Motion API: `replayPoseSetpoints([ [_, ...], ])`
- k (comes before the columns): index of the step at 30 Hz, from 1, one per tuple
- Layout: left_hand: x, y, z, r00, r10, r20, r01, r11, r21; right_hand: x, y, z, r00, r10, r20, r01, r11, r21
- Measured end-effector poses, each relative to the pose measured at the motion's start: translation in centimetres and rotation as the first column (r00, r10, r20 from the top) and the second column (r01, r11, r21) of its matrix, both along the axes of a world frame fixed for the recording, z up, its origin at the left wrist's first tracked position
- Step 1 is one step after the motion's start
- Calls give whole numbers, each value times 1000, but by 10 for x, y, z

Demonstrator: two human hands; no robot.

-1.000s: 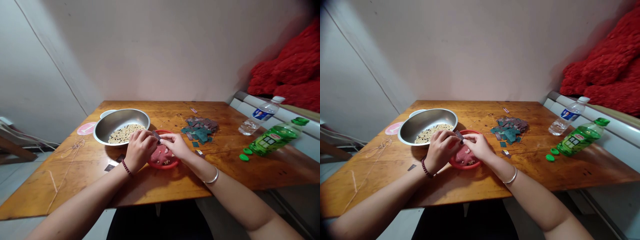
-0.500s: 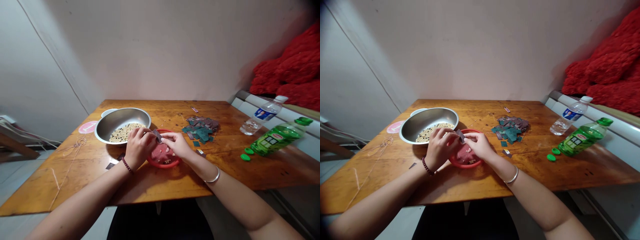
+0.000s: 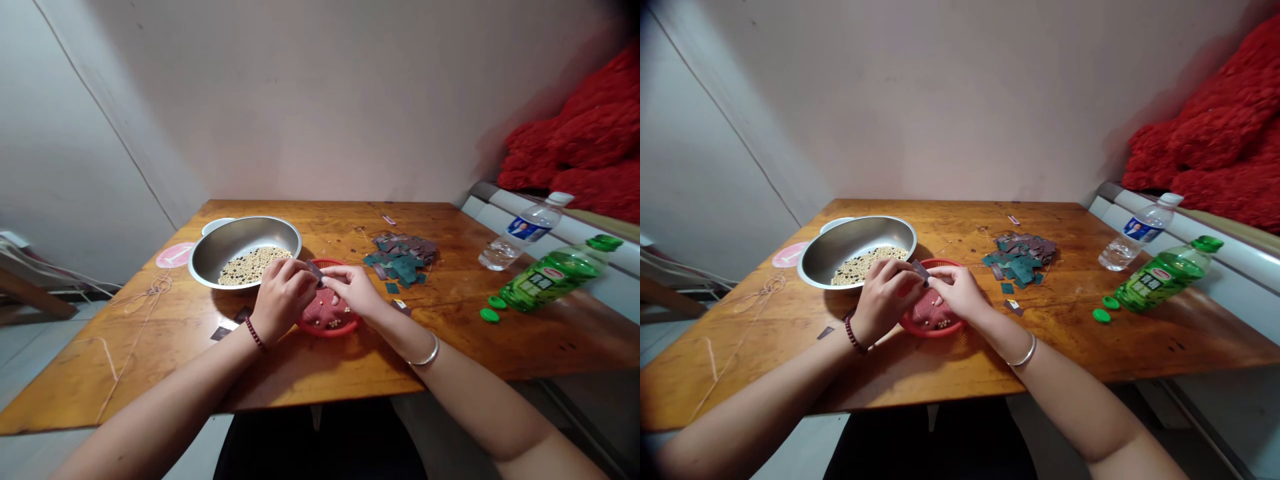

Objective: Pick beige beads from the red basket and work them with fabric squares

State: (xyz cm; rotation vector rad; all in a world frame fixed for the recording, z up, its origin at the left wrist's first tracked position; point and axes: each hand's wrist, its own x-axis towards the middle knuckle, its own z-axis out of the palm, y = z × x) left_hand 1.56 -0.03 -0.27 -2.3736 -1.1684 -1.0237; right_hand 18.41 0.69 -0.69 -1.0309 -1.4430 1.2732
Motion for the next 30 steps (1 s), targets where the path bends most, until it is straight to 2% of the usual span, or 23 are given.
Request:
replayPoseSetpoints([
  [5,0,0,0,999,46,26,-46,999,10,0,0,-1,1000,4,-7,-4,1000,11],
  [10,1,-1,1,1000,4,-4,-4,1000,-1,-1,0,-1,1000,7,-16,-7,1000,8],
  [15,1,-2,1,999,52,6,-52,999,14,0,-1,0,1000,2,3,-1,1000,-1],
  [20,1,-3,1,999,7,-35,-7,1000,18,-1,0,0,1000,-7,-6,7,1000,1],
  [24,0,-2,1,998,64,3,-64,997,36,-1,-1,1,1000,-4,-11,4,1000,5],
  [30,0,-2,0,999,42,-28,-40,998,44,-1,-1,3,1000,-20,9,20,1000,-15],
])
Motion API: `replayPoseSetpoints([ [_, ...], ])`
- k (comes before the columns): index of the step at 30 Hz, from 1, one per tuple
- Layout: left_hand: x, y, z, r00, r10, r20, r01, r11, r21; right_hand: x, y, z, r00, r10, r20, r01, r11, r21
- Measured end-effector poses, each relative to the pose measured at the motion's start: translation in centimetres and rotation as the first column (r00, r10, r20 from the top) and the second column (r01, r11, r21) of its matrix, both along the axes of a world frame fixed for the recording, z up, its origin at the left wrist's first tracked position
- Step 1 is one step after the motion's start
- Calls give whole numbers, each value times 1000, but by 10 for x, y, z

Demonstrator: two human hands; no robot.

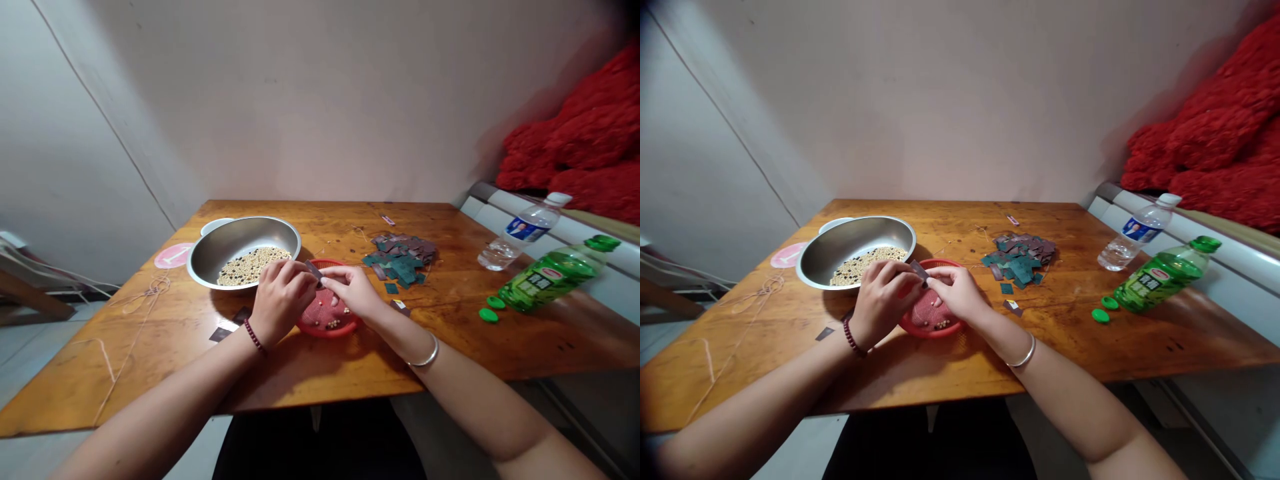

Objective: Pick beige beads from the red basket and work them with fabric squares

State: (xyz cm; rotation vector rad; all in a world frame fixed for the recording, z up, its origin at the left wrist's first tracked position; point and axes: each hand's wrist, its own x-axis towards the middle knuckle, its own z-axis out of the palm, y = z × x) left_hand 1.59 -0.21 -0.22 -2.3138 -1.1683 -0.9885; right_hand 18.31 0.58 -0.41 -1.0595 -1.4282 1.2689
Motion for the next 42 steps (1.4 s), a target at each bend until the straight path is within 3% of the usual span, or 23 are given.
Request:
replayPoseSetpoints([
  [4,0,1,0,999,37,37,-37,999,6,0,0,0,1000,11,-6,-11,1000,9],
  [9,1,1,0,1000,-8,4,8,1000,-4,0,0,0,1000,4,-7,-4,1000,-3],
  [42,1,-2,1,999,-22,32,22,1000,-9,1,2,-1,1000,17,-11,-17,999,48],
])
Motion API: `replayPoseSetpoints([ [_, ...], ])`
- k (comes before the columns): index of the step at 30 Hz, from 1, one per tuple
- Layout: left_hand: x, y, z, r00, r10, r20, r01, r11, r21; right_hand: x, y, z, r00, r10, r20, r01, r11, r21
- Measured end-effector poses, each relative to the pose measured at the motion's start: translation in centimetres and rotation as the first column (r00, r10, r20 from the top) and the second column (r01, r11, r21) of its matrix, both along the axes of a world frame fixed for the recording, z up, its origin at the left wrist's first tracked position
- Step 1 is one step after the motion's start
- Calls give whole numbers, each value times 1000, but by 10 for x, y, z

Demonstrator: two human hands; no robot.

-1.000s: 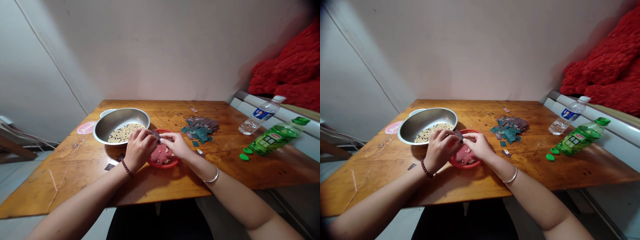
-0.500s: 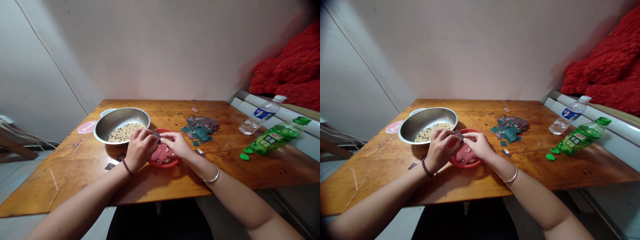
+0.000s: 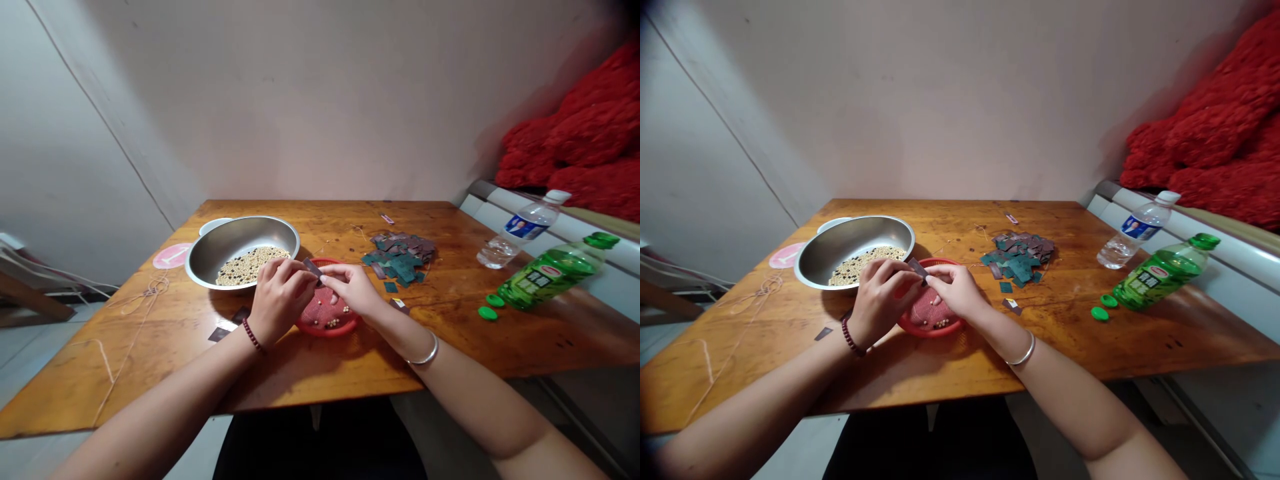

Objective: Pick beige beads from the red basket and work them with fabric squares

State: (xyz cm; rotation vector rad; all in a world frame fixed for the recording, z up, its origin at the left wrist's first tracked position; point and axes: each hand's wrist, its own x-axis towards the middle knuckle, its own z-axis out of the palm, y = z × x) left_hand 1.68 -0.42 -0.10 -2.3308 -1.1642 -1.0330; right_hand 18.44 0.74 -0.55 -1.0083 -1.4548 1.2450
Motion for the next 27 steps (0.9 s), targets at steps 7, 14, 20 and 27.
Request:
replayPoseSetpoints([
  [7,0,0,0,1000,9,-4,-9,1000,-7,0,0,0,1000,6,6,-6,1000,-3],
  [14,0,1,0,1000,21,-15,-21,1000,-13,0,-1,1,1000,3,22,-2,1000,-17],
  [20,0,0,0,999,28,-26,-29,1000,-12,0,0,0,1000,12,7,-12,1000,-16],
  [27,-1,1,-1,997,43,-57,-42,999,17,0,2,-4,999,21,-27,-22,1000,-23],
])
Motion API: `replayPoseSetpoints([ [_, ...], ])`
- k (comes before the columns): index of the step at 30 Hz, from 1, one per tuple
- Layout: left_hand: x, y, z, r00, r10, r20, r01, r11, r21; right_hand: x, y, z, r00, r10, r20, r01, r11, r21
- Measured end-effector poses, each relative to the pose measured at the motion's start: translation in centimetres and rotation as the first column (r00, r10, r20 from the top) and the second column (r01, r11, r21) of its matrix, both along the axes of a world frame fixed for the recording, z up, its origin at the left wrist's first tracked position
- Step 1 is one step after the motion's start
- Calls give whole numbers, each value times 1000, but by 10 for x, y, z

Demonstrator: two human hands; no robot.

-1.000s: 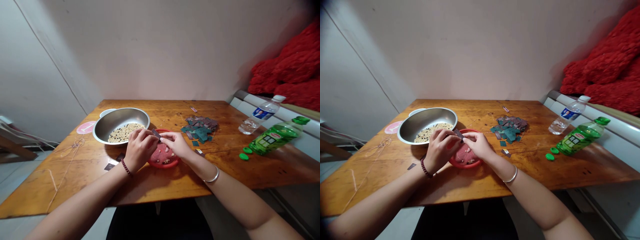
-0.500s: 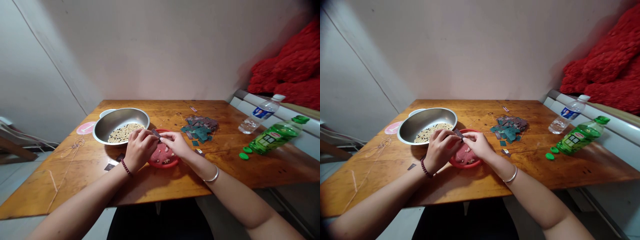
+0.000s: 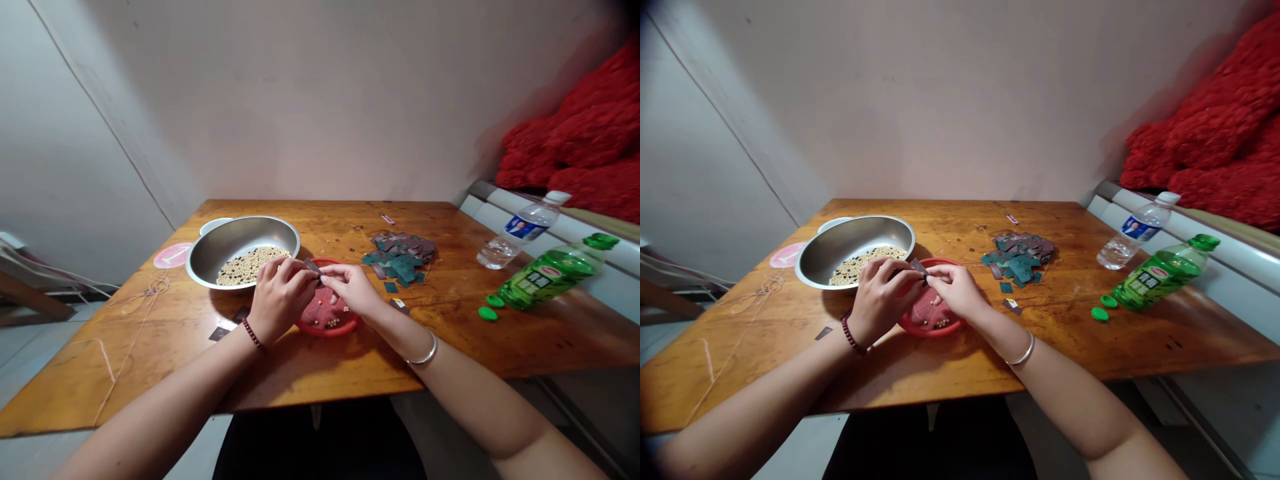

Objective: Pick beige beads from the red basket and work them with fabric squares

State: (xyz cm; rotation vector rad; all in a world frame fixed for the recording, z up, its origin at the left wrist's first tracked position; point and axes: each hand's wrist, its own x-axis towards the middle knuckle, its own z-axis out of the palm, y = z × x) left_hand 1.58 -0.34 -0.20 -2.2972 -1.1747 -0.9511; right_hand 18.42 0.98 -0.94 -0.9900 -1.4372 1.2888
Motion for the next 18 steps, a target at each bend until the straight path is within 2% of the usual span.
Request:
replayPoseSetpoints([
  [10,0,-1,2,1000,-10,-22,10,1000,9,0,-1,3,1000,-1,2,1,999,-41],
  [18,0,0,0,998,-7,-64,5,999,-33,0,0,5,998,-1,-66,-4,996,-86],
])
